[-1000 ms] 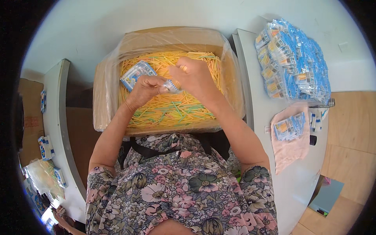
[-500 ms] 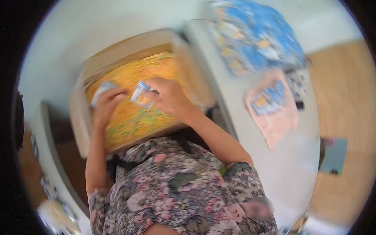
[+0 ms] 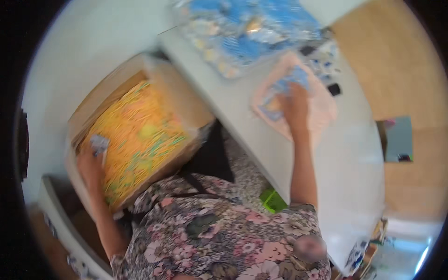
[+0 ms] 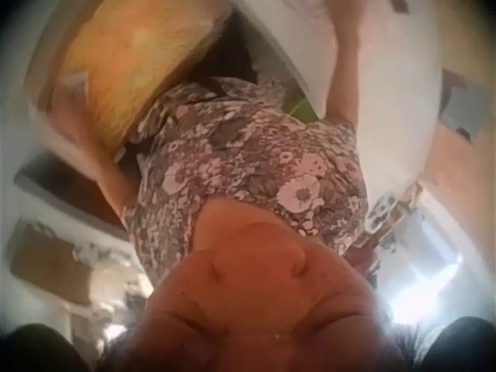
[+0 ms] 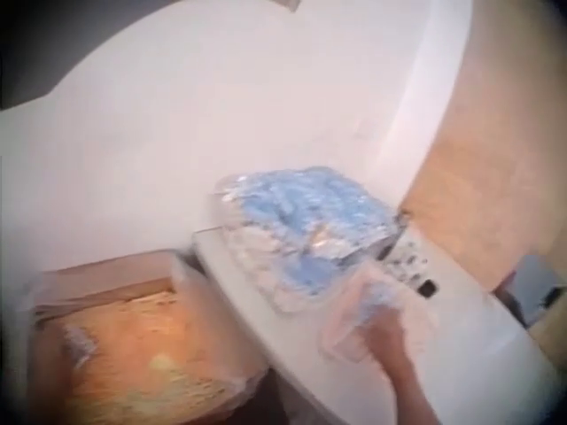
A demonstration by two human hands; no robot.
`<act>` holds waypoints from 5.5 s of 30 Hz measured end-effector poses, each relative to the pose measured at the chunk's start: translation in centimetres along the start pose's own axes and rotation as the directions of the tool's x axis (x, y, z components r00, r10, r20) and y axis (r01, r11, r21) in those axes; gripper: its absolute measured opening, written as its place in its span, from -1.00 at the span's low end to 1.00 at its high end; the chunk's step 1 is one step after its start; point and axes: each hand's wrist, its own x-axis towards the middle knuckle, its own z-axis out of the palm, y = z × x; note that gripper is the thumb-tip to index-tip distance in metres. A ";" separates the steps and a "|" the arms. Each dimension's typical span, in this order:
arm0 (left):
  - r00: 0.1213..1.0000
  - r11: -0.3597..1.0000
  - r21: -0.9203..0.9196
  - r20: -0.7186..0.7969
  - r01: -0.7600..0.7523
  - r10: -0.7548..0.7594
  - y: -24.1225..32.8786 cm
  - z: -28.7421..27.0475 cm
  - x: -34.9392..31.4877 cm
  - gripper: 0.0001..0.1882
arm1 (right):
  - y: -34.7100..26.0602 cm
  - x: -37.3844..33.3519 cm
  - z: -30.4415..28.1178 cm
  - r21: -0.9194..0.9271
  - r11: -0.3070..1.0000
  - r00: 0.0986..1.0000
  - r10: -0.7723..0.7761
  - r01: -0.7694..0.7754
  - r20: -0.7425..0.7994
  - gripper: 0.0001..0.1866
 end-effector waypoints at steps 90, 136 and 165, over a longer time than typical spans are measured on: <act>0.971 0.186 -0.983 0.052 0.008 0.233 -7.9 -3.1 -6.3 -0.90 | -51.9 -3.1 7.0 0.962 0.273 0.515 -0.828 0.025 0.221 -0.53; 0.870 -0.143 -0.910 0.313 0.390 0.380 -8.9 -1.5 -6.4 -0.79 | -50.9 -4.0 10.3 0.909 0.359 0.829 -0.425 -0.214 0.363 -0.75; 0.886 -0.388 -0.810 0.320 0.439 0.336 -9.1 -0.9 -6.7 -0.64 | -50.3 -6.3 11.9 0.899 0.429 0.705 -0.612 -0.084 0.358 -0.70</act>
